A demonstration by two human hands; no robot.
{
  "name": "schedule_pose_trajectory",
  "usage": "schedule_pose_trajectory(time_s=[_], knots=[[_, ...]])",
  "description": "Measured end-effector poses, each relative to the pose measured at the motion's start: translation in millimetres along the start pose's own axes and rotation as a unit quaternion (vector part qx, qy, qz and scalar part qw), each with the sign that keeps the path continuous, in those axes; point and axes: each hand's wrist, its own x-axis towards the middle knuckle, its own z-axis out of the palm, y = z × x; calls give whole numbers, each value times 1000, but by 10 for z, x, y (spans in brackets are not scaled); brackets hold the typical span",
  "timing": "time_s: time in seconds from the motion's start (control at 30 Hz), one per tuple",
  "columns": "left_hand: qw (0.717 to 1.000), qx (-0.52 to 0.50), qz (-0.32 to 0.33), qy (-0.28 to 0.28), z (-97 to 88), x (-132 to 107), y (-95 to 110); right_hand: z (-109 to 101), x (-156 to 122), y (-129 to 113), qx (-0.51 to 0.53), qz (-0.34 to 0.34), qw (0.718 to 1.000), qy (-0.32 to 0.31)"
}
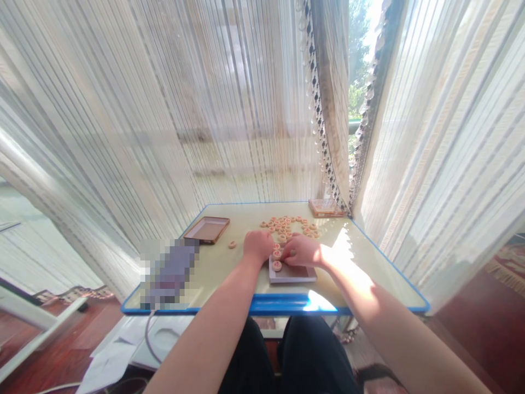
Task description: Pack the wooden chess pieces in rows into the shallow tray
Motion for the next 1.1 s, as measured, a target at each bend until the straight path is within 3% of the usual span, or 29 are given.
schedule_pose_trajectory(time_s=[0.27, 0.57, 0.87, 1.1], knots=[[1000, 6, 0, -7, 32, 14, -21, 18, 22, 60, 0, -2, 1000, 24], [1000, -22, -8, 5, 49, 20, -50, -21, 68, 353, -10, 51, 978, 201], [997, -66, -24, 26, 9, -26, -52, 164, 106, 455, -62, 57, 988, 132], [986, -136, -32, 96, 89, -7, -76, 151, 98, 390, 0, 64, 985, 161]])
